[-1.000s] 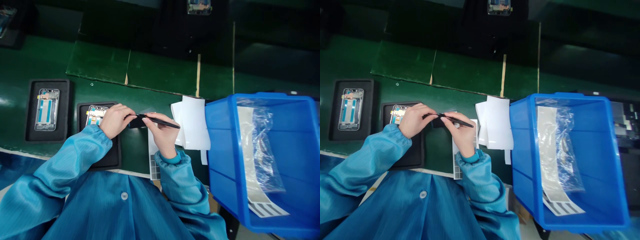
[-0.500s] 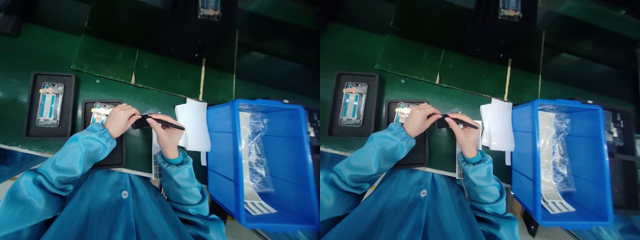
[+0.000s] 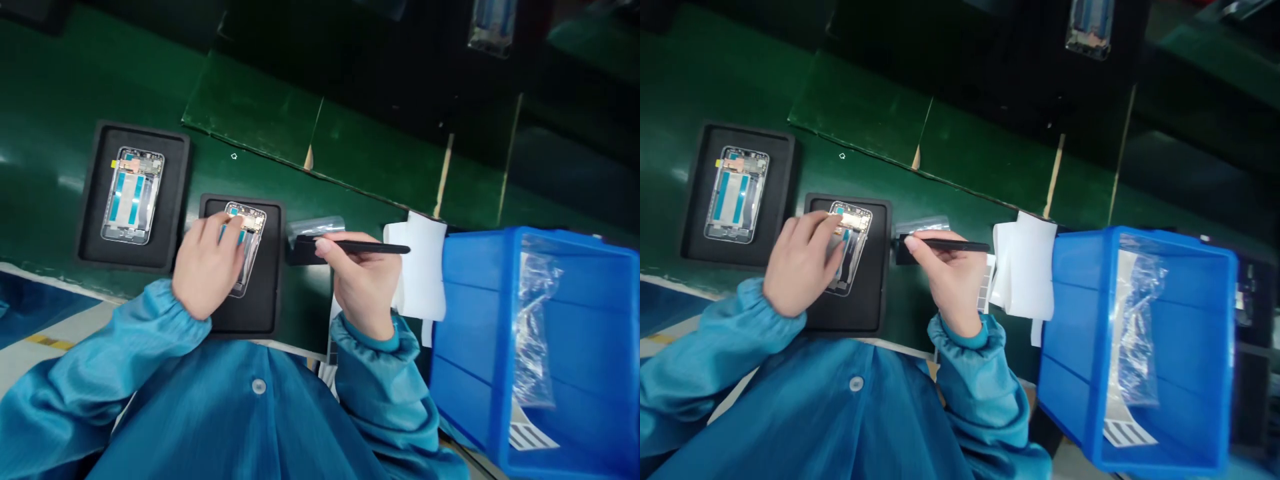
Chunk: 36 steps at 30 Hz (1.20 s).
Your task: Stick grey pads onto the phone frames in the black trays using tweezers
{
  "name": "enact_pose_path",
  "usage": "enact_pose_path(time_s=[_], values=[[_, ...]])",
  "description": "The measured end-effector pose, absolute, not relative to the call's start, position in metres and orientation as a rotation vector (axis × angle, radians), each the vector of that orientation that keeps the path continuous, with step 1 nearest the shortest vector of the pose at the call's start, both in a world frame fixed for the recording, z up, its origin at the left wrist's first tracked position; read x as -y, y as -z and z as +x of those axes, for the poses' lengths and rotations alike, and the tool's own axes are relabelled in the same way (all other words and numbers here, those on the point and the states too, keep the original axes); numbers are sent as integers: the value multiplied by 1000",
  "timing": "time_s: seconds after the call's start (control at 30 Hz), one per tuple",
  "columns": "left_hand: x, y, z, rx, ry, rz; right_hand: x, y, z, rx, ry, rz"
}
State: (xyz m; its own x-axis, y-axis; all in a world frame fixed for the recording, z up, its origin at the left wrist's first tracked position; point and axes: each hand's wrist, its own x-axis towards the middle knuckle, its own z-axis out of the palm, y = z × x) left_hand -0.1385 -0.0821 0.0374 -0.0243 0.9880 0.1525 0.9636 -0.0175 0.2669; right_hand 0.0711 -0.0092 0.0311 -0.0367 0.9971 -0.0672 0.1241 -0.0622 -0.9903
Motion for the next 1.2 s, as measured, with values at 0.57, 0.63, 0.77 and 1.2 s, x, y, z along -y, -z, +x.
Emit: enact_pose_path(time_s=[0.57,0.63,0.77,1.2], values=[[142,-23,-146,-2040,-492,2074,8,-11,-6,1452,-1440,-1466],[139,-22,-149,-2024,-487,2091,6,-11,-5,1453,-1428,-1477],[124,-18,-156,-2090,-479,2121,-1,-11,-6,1499,-1459,-1456],[105,-10,-156,-2106,-482,2152,-2,-9,-8,1548,-1432,-1470]])
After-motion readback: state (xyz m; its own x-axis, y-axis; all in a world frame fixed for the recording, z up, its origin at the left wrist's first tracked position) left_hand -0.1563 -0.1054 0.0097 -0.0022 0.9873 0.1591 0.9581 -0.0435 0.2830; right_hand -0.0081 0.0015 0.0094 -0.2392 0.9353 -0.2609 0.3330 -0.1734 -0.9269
